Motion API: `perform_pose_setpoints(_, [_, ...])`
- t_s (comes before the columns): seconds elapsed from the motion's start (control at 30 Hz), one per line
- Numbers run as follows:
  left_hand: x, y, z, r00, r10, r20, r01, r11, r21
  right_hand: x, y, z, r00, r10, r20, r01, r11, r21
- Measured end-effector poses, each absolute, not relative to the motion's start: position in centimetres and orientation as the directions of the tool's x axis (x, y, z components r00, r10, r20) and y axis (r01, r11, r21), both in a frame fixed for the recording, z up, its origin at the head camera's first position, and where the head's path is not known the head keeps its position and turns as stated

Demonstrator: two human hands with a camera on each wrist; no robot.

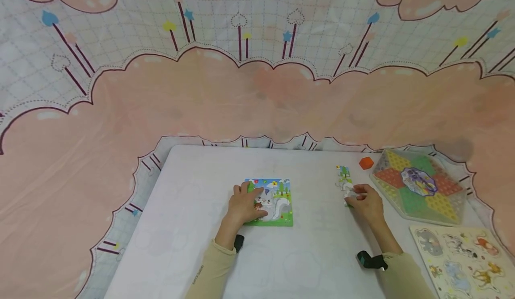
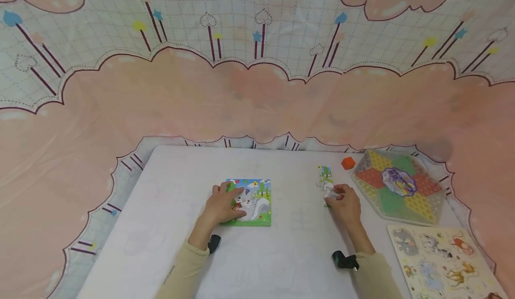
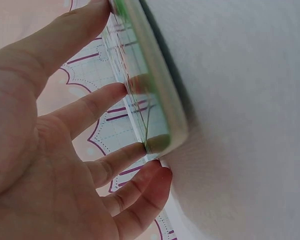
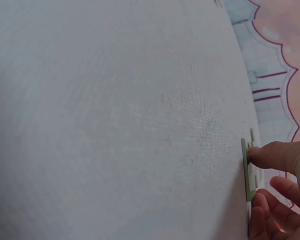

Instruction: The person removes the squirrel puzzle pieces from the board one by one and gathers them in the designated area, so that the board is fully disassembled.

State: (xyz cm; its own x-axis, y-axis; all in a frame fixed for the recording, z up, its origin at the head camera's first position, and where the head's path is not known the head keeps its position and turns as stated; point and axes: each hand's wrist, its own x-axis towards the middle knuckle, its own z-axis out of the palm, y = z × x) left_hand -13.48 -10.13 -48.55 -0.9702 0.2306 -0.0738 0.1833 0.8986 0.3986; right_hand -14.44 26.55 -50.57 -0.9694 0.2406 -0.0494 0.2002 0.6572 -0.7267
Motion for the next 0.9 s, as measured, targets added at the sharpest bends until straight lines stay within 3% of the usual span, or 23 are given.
perform_pose_setpoints(0.9, [-13.70,-10.08,-48.60,-0.970,0.224,-0.090,0.172,0.904,0.391,-14.39,26.18,-50.50,-0.959,0.280,-0.041,0.219,0.644,-0.733])
